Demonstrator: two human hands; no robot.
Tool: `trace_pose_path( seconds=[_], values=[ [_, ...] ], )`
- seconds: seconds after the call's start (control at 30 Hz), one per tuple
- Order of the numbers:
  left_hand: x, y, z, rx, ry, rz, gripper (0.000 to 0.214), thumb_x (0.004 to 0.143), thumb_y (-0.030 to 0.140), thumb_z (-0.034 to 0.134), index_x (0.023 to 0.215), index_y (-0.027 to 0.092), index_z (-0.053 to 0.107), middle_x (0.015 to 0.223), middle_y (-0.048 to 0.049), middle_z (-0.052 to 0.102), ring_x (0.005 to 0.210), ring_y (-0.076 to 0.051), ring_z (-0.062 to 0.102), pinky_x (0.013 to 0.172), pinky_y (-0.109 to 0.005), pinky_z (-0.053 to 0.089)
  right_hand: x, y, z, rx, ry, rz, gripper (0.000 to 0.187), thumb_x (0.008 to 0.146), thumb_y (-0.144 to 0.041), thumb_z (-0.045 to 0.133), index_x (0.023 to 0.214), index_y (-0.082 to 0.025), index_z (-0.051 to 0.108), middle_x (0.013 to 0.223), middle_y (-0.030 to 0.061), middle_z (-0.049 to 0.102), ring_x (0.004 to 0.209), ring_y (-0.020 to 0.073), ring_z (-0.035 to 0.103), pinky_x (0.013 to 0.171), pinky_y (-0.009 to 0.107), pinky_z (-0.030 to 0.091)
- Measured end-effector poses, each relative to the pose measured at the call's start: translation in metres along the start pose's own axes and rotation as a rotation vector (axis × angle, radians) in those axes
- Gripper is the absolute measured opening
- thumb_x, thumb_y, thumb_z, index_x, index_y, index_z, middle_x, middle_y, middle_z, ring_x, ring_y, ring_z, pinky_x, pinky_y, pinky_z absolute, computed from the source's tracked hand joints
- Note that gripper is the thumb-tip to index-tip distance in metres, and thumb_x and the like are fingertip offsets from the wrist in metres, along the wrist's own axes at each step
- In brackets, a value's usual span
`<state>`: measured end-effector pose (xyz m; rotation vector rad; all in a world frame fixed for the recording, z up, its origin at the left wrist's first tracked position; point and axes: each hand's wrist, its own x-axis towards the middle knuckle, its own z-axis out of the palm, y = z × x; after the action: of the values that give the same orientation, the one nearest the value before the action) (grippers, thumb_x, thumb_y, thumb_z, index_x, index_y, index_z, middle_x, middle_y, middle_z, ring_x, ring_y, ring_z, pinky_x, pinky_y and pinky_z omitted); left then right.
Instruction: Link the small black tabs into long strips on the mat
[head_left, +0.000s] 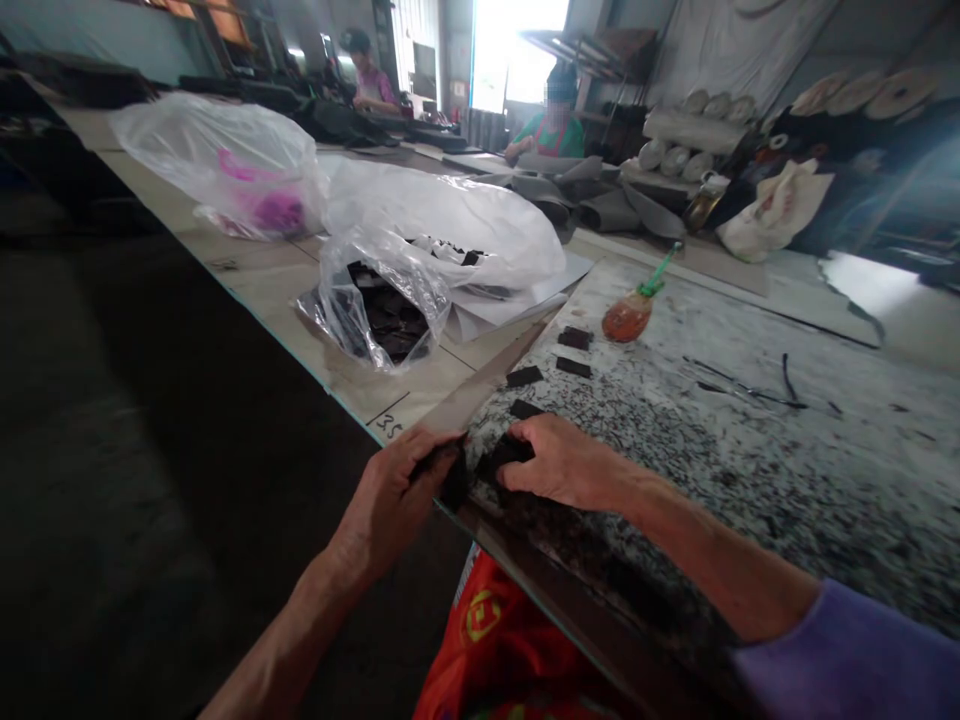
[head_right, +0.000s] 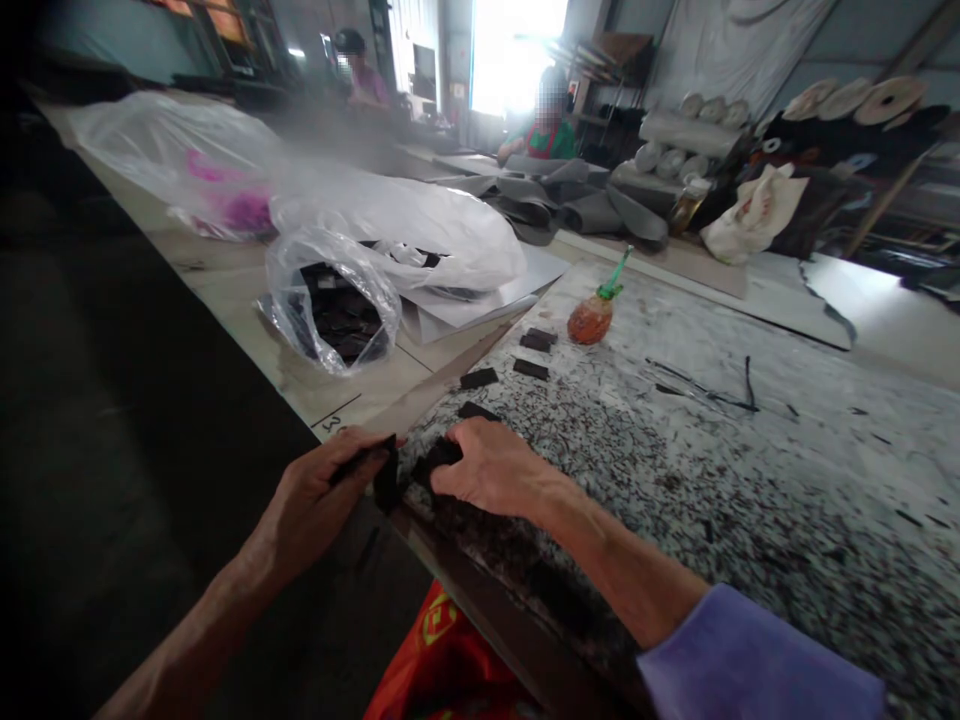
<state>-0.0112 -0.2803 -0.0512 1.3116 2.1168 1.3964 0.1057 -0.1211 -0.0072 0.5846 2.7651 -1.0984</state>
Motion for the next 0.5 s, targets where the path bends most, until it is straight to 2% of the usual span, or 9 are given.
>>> trace_pose_path(
  seconds=[0.17,0.3,0.5],
  values=[
    [0.0,-0.003,0.004,-0.053,0.125,-0.086,0.025,0.086,0.035,0.047,0.094,0.017,0.063,0.074,0.0009,0.059,0.068,-0.014,0.054,0.061,-0.022,0.041,0.004,0.006,-0.004,0.113,-0.044,0.03,0.013,0.065,-0.029,0.059,0.066,-0.016,0.059,0.06,-0.0024,0.055,0.059,0.0116,0.049,0.05,0.021,0.031],
    [-0.004,-0.002,0.004,-0.085,0.161,-0.112,0.028,0.086,0.038,0.047,0.097,0.016,0.061,0.074,0.0003,0.06,0.067,-0.014,0.055,0.057,-0.022,0.042,0.005,0.017,-0.013,0.245,-0.056,0.106,0.016,0.067,-0.03,0.057,0.071,-0.015,0.059,0.056,-0.004,0.051,0.049,0.0088,0.044,0.044,0.02,0.031],
    [-0.016,-0.002,0.011,-0.019,0.085,-0.012,0.02,0.086,0.031,0.05,0.102,0.023,0.061,0.089,0.0003,0.061,0.082,-0.015,0.056,0.073,-0.023,0.043,-0.008,0.02,-0.031,0.433,-0.038,0.162,0.019,0.069,-0.034,0.057,0.076,-0.017,0.057,0.057,-0.0048,0.049,0.044,0.0067,0.039,0.038,0.018,0.031]
  ],
)
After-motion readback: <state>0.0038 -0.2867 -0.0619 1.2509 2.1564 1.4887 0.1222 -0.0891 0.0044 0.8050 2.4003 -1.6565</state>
